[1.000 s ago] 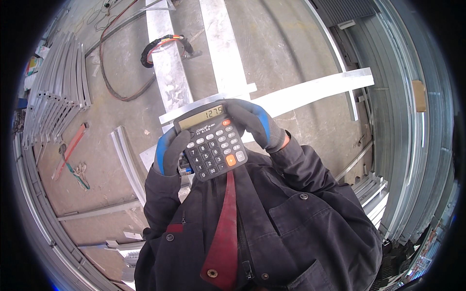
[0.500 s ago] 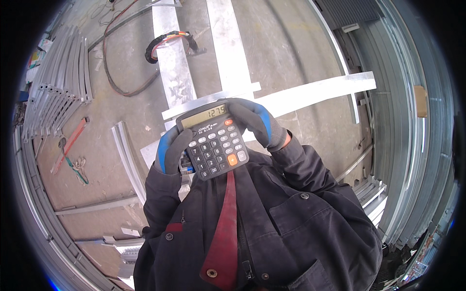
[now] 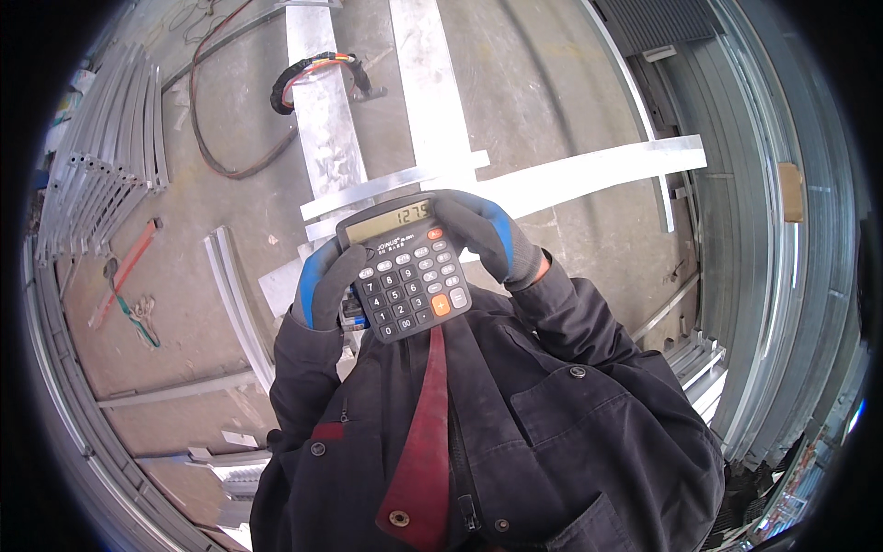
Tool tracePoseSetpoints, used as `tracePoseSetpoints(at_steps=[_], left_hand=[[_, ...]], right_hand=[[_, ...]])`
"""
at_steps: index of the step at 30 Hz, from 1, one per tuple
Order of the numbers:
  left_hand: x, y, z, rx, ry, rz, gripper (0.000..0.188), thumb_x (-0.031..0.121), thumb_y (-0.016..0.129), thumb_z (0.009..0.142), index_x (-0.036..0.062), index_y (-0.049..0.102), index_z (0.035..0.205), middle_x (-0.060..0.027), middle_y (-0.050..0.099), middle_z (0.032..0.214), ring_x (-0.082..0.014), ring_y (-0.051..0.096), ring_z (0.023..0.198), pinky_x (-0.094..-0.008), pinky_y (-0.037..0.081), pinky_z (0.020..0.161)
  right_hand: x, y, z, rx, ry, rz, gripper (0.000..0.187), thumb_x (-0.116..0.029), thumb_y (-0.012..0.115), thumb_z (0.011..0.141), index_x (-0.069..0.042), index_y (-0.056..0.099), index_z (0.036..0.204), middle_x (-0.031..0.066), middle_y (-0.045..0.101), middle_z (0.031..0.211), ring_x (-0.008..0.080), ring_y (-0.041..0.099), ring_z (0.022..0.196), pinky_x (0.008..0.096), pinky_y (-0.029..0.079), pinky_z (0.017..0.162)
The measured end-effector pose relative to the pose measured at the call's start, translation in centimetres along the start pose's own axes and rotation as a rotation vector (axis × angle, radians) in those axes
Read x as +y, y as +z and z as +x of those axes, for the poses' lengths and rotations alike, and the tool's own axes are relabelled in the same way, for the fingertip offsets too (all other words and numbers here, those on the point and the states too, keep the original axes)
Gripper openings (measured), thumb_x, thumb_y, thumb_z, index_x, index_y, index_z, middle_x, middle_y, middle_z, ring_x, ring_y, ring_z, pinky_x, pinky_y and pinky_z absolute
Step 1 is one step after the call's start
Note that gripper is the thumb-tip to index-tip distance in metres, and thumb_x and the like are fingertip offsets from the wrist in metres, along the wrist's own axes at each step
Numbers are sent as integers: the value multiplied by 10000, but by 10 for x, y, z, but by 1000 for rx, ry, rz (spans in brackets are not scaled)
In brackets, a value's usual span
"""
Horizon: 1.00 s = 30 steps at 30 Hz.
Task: The person measures a curved aluminum profile with a tape measure and marks it with a pencil. They use a calculator to compute dimensions, then reposition the tape measure to mark additional points on the profile.
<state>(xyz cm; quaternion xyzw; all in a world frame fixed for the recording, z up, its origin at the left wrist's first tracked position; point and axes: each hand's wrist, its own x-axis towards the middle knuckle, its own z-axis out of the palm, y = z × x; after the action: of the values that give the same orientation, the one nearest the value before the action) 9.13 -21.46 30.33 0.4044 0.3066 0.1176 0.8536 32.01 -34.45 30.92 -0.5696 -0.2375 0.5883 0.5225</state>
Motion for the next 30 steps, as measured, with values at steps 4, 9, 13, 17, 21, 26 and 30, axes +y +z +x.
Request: tracePoseSetpoints(at_steps=[4,9,13,17,21,26,30], left_hand=[[-6,-1,-5,29,-22,47,559,313,590,1058,-60,542,1471,-130,676,1333,-183,660,1187,-329,525,1032],[-9,-4,-3,52,-8,54,598,348,634,1042,-53,526,1473,-135,691,1304,-179,703,1132,-324,579,975],[-11,-1,-6,32,-23,36,550,305,568,1072,-66,541,1478,-132,669,1343,-186,640,1213,-331,505,1054],[-15,5,-6,39,-21,13,544,295,574,1073,-67,539,1477,-137,670,1345,-186,653,1197,-327,525,1033],[-16,6,-5,10,4,-21,538,287,581,1070,-68,542,1472,-136,673,1341,-183,658,1188,-327,529,1028],[-15,12,-5,40,-46,18,524,286,578,1070,-64,555,1459,-125,679,1324,-176,662,1170,-318,531,1014],[-16,15,-8,-6,-59,-64,514,291,576,1068,-54,567,1449,-110,685,1311,-162,668,1151,-305,532,1000]], right_hand=[[3,1,-2,-10,-13,-21,472,-364,532,1105,20,663,1346,38,696,1015,107,637,872,264,526,761],[2,1,-1,-26,21,9,466,-346,520,1115,24,652,1365,70,733,1100,119,688,943,272,564,837],[1,0,-5,-26,10,28,455,-358,554,1098,12,671,1336,38,711,1030,109,651,877,255,527,770],[0,-7,-10,-59,38,8,448,-301,508,1117,29,632,1394,86,742,1152,123,711,989,276,585,872],[1,-8,-11,-75,9,37,454,-296,506,1114,24,618,1416,86,739,1160,130,715,991,275,586,866],[5,-10,-16,-44,14,82,409,-325,538,1107,13,674,1293,18,683,1025,97,626,897,253,512,792],[18,-10,-10,-16,74,75,384,-298,536,1109,15,672,1285,29,694,1043,107,637,926,267,525,822]])
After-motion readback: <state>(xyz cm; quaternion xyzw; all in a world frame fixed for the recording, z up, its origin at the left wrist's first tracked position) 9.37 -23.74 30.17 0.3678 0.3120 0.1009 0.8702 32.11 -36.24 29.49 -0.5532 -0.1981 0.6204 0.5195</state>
